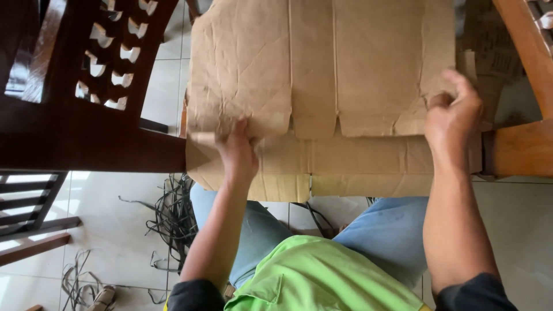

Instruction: Wrapping a wooden chair seat with protective cardboard and securing it with plastic straps.

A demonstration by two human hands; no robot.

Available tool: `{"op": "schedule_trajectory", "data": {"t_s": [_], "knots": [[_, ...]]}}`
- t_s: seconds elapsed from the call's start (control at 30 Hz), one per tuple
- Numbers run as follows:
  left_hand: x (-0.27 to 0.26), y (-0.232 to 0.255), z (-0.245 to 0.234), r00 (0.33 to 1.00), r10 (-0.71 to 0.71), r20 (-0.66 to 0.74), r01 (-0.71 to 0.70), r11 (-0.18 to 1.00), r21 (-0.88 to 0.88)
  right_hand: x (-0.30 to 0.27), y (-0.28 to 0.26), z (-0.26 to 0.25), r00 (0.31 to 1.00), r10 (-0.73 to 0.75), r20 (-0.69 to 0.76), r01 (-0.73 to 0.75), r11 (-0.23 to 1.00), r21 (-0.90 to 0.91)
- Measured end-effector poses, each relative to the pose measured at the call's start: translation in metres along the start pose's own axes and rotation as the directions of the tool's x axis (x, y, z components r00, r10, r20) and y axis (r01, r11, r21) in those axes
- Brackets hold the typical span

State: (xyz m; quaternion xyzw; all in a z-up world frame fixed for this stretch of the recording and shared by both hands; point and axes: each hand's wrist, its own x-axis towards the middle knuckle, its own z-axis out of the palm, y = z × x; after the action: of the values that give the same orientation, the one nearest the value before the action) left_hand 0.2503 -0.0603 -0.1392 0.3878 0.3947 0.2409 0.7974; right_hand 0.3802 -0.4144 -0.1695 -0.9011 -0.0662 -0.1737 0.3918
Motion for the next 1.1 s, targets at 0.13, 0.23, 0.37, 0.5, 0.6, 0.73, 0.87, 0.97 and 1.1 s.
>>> {"op": "schedule_trajectory", "data": {"t_s": [0.13, 0.23, 0.37, 0.5, 0.6, 0.73, 0.87, 0.97, 1.1], "knots": [[0.071, -0.016, 0.012, 0.996, -0.060, 0.066, 0.050, 0.987, 0.152, 0.028, 0.008, 0.022, 0.998, 0.060, -0.016, -0.059, 0.998, 0.019], [0.099, -0.020, 0.027, 0.990, -0.049, 0.133, 0.024, 0.982, 0.185, 0.044, 0.028, 0.038, 0.998, 0.050, -0.033, -0.050, 0.999, -0.003], [0.107, -0.022, 0.024, 0.987, -0.098, 0.126, 0.076, 0.983, 0.169, 0.052, 0.057, 0.052, 0.984, -0.125, -0.128, 0.122, 0.992, -0.035], [0.026, 0.023, 0.021, 0.998, -0.048, 0.046, 0.033, 0.955, 0.294, 0.029, -0.016, 0.011, 0.943, -0.315, -0.105, 0.294, 0.940, -0.172], [0.017, 0.022, 0.004, 0.842, 0.538, -0.038, -0.469, 0.766, 0.439, 0.013, -0.059, -0.003, 0.907, -0.419, -0.052, 0.403, 0.895, -0.191], [0.051, 0.025, -0.002, 0.709, 0.239, 0.664, -0.570, -0.360, 0.738, 0.014, -0.064, 0.022, 0.884, -0.218, 0.412, 0.371, 0.865, -0.338], [0.061, 0.016, -0.006, 0.741, 0.056, 0.669, -0.607, -0.372, 0.703, 0.013, -0.063, 0.023, 0.855, -0.134, 0.501, 0.298, 0.918, -0.263], [0.066, 0.019, -0.004, 0.758, 0.000, 0.652, -0.620, -0.307, 0.722, 0.021, -0.060, 0.027, 0.828, -0.129, 0.546, 0.343, 0.887, -0.310], [0.055, 0.030, -0.025, 0.767, -0.043, 0.641, -0.614, -0.343, 0.711, 0.011, -0.064, 0.012, 0.827, -0.069, 0.558, 0.267, 0.922, -0.281]]}}
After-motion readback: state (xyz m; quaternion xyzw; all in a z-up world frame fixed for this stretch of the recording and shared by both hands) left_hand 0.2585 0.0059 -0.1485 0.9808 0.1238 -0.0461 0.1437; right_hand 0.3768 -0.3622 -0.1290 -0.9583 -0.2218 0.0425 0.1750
